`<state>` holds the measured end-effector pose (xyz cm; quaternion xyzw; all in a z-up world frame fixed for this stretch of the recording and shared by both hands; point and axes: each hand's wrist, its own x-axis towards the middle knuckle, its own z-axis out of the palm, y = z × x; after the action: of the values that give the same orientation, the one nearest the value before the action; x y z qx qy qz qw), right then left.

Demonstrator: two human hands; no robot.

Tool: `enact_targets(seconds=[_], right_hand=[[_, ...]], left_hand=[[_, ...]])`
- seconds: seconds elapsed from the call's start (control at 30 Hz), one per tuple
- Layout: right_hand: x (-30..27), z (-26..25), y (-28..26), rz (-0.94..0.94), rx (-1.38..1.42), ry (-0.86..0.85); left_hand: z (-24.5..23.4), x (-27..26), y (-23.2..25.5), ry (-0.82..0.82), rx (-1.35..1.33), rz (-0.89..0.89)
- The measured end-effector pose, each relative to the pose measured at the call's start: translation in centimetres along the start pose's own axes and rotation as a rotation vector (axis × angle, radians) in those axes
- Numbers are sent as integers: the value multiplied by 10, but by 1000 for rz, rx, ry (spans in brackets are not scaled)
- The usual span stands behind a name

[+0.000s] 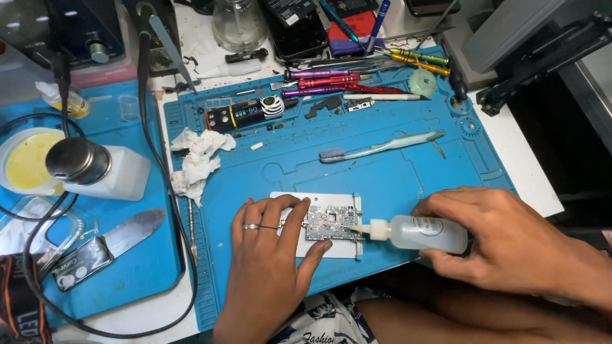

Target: Cleaning a mobile phone circuit board using a toothbrush and liquid cleaner on a repair bench.

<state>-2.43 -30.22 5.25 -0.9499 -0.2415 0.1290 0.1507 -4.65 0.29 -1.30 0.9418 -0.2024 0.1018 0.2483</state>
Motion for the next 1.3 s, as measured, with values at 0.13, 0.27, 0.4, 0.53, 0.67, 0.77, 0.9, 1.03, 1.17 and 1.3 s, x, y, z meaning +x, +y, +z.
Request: enact_targets(seconds=[0.13, 0.27, 0.4, 0.53, 0.67, 0.77, 0.9, 1.03, 1.17, 1.3], right_hand=[[0, -2, -4, -68, -2, 50], [2, -3, -9, -80, 3, 62], [5, -5, -14, -84, 11, 59], [5, -5, -14, -66, -3, 50], [4, -6, -14, -54, -7, 46], [3, -6, -16, -71, -3, 62], [5, -2, -18, -110, -24, 90], [10, 0, -18, -70, 8, 84], [14, 3, -17, 6, -30, 55], [14, 4, -16, 30, -22, 53]], left_hand=[[3, -1, -1, 17, 15, 13], [1, 0, -1, 15, 24, 10], [1, -1, -1, 15, 27, 13], [-2, 0, 0, 12, 9, 8], [-2, 0, -1, 14, 17, 20], [-1, 0, -1, 17, 28, 24], [-1, -1, 0, 46, 28, 30], [-2, -1, 1, 36, 43, 29], [-1, -1, 0, 16, 34, 17], [0, -2, 0, 13, 33, 12]])
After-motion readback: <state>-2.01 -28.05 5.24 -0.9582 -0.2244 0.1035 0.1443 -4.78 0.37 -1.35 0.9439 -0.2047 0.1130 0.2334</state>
